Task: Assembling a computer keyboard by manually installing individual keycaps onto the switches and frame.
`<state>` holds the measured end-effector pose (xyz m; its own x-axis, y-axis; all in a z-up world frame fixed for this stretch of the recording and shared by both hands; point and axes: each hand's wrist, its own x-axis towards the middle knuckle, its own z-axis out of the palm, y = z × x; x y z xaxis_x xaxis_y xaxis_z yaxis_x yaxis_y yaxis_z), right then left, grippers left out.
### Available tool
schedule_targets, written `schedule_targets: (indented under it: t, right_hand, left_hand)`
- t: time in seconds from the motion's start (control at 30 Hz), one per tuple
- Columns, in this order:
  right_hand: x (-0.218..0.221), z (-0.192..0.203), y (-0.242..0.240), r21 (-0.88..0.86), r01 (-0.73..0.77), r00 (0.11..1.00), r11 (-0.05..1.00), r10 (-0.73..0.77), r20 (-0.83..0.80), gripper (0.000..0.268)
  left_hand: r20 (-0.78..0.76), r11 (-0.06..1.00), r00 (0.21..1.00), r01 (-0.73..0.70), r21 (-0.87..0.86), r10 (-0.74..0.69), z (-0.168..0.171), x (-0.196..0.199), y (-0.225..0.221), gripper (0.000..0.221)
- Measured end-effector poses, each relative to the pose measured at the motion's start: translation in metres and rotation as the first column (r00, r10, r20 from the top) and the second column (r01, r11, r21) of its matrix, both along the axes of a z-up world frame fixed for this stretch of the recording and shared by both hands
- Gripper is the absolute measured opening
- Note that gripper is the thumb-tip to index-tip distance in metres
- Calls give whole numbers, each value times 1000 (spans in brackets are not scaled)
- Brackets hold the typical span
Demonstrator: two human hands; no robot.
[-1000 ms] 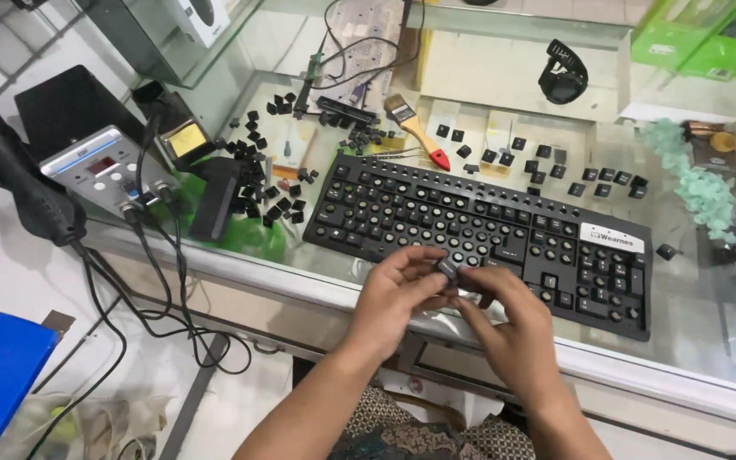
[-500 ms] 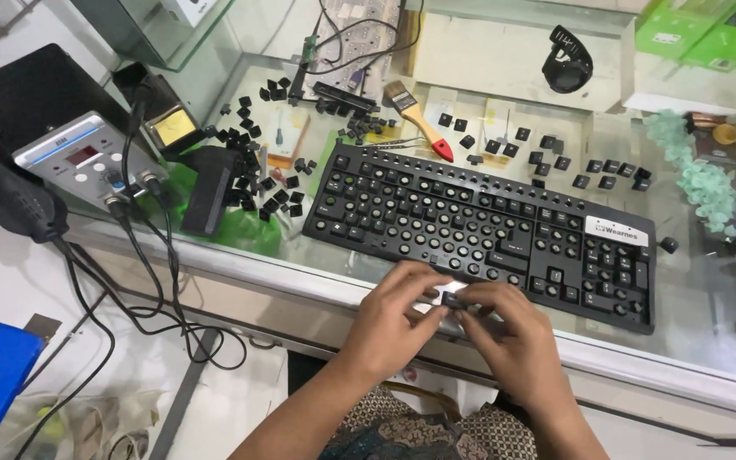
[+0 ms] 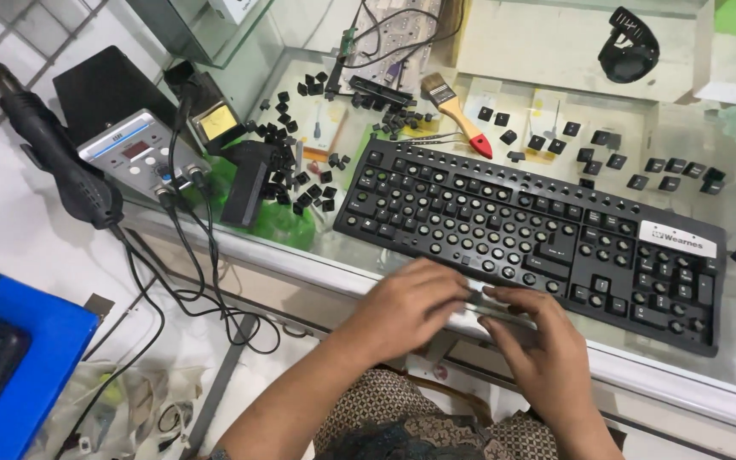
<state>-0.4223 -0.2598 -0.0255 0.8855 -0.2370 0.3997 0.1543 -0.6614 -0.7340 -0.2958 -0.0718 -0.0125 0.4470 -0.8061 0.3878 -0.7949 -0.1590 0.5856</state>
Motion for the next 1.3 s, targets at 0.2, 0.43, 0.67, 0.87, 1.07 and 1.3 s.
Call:
schedule_targets:
  t: [0.2,0.43,0.67,0.87,1.07,1.3]
  right_hand:
    - [7,14,5,-189,-1,993,982,-22,-116,44]
    - [8,9,6,-218,-7,996,976,-12,-85,41]
    - [9,10,5,-214,-7,998,977,-7,-67,39]
    - [8,10,5,-215,-18,999,976,7,-53,40]
    - [8,11,5,-212,-20,999,977,14,-33,38]
    - [8,10,4,-216,-15,999,976,6,-42,38]
  left_hand:
    - [146,889,884,-455,53,444,18,103,64,18]
    - [92,920,926,-375,111,367,26,137,66,16]
    - [137,939,939,-330,91,317,26,137,68,18]
    - [190,937,935,-325,125,299,30,133,67,23]
    - [152,938,945,-311,152,288,35,135,66,20]
    - [175,949,952,-278,148,252,32,143,66,20]
